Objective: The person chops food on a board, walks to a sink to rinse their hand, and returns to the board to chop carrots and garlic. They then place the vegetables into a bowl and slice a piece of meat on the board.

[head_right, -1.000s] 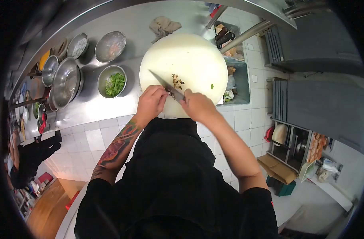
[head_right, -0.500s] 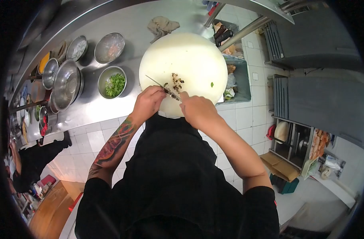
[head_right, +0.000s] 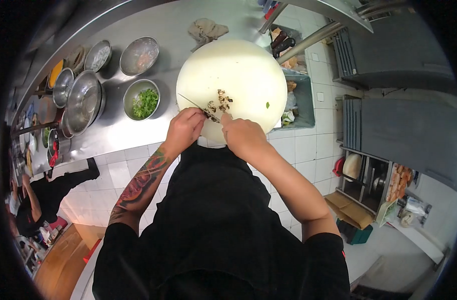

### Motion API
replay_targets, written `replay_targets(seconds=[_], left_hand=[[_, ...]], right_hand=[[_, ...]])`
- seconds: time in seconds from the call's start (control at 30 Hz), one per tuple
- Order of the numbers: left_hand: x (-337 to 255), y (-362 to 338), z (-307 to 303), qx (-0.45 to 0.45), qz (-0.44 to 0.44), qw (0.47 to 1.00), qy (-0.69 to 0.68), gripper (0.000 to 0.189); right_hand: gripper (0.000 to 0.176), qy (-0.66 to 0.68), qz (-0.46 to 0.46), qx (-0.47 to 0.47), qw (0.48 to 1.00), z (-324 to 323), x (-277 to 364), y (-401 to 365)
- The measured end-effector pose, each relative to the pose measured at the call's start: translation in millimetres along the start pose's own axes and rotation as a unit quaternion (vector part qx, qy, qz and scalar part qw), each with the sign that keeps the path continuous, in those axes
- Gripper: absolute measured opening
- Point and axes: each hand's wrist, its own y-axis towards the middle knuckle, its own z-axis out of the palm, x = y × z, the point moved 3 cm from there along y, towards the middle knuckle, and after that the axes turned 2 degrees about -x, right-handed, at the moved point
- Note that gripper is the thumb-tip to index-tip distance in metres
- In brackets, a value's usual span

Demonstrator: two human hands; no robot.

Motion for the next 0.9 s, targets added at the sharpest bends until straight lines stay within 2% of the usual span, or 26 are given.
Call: replay_targets(seconds=[0.07, 0.17, 0.27, 0.37, 0.47, 0.57, 0.67, 0.77, 0.9], left_hand=[[0, 0, -1, 0.009, 0.026, 1.0, 0.003, 0.015], [0, -1, -6, 0.03, 0.036, 0.999, 0.001, 0.017], [-1, -1, -7, 0.032, 0.048, 0.998, 0.011, 0.018], [0, -3, -6, 0.035, 0.038, 0.999, 0.003, 0.017], [-4, -5, -7, 0.02, 0.037, 0.999, 0.002, 0.016], [-3, -5, -6, 0.011, 0.034, 0.999, -0.011, 0.016], [-4, -6, -8, 0.012, 0.035, 0.999, -0.001, 0.016], [-1, -8, -8, 0.016, 0.027, 0.999, -0.014, 0.016], [-5, -9, -2, 0.009, 0.017, 1.0, -0.019, 0.017]], right_hand=[[0.023, 0.001, -0.016, -0.003, 1.0, 9, -5, 2], [0.024, 0.001, -0.021, 0.011, 1.0, -14, 5, -10], [0.022, -0.029, -0.02, 0.004, 0.999, 12, -8, 2], [0.022, -0.021, -0.019, 0.039, 0.999, -16, 5, -8], [0.022, 0.007, -0.018, 0.005, 1.0, 12, -7, -2], [0.021, -0.007, -0.013, 0.046, 0.999, -15, 5, -7], [0.023, 0.01, -0.019, 0.038, 0.999, 9, -4, 1], [0.024, 0.018, 0.005, 0.049, 0.999, -11, 2, -1], [0.025, 0.017, -0.016, 0.014, 1.0, 5, -14, 8]])
